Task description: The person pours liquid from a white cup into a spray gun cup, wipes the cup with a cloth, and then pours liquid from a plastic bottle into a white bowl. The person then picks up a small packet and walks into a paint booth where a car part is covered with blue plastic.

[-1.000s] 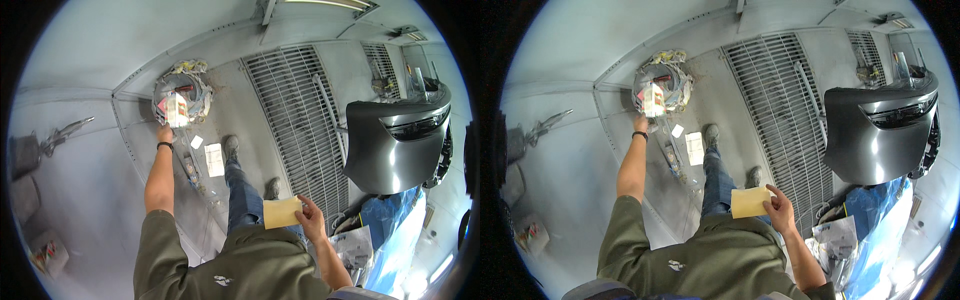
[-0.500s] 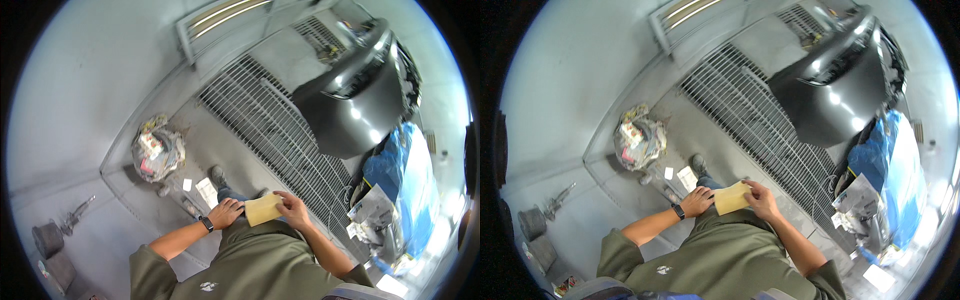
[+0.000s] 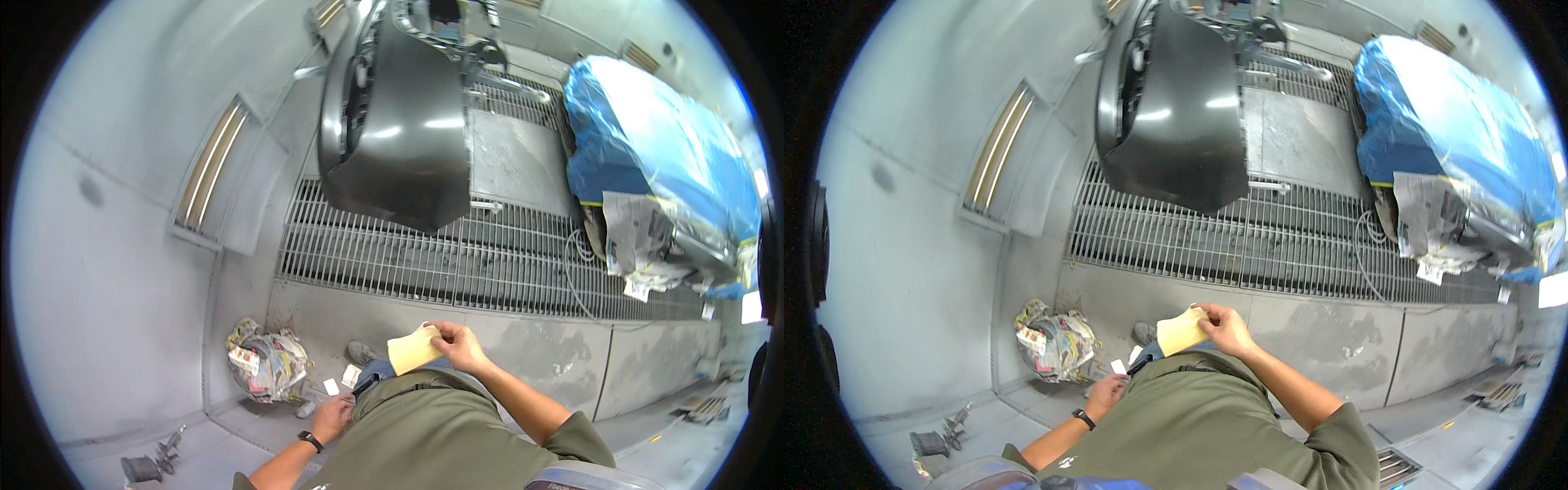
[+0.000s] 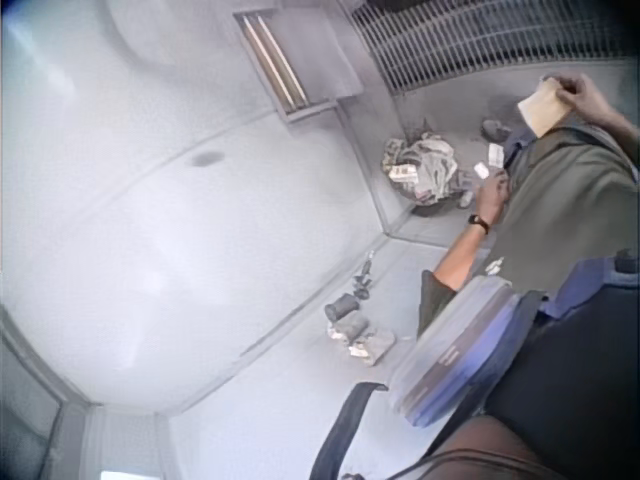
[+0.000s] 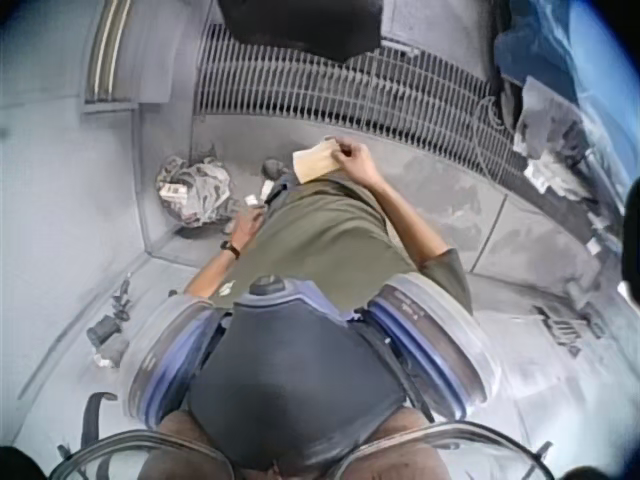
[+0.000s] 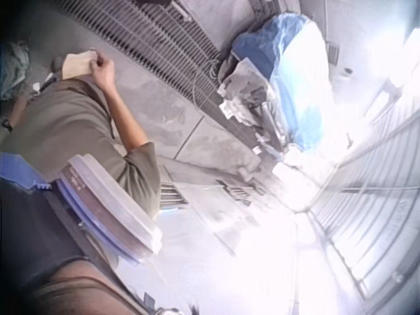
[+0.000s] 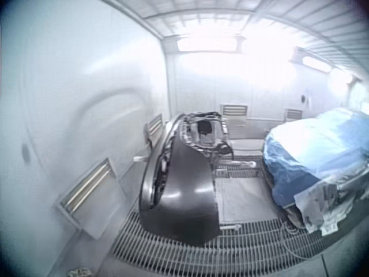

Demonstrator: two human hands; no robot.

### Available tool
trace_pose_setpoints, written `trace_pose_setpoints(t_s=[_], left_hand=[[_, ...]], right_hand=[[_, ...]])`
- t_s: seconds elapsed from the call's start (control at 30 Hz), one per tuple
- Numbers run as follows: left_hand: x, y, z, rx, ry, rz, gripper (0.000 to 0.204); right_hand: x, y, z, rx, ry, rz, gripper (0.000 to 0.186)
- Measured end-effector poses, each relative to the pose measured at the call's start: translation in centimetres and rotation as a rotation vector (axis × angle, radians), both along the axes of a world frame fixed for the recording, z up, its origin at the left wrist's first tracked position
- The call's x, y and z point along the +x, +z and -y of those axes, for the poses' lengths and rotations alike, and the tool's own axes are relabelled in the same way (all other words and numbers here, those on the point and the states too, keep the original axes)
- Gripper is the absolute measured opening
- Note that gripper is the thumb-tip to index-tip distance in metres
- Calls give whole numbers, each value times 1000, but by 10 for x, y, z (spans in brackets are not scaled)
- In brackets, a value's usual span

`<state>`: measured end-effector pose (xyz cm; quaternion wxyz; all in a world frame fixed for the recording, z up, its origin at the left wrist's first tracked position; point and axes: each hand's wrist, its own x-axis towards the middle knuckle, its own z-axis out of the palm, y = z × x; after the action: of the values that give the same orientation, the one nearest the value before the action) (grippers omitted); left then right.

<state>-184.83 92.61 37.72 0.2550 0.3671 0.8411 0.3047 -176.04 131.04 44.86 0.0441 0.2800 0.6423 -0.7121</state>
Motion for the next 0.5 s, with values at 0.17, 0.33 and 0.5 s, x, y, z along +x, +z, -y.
trace_pose_setpoints(t_s=[0.17,0.33,0.5], left_hand=[[-3,-3,-75,-127,-249,-66,20],[-16,-7,-132,-157,-673,-465,22],[-22,-40,-195,-351,-907,-495,22]], right_hand=[[48,-4,-45,-7,-83,-45,36],[73,-7,-65,-73,-212,-118,36],[88,-12,-68,-47,-277,-148,36]])
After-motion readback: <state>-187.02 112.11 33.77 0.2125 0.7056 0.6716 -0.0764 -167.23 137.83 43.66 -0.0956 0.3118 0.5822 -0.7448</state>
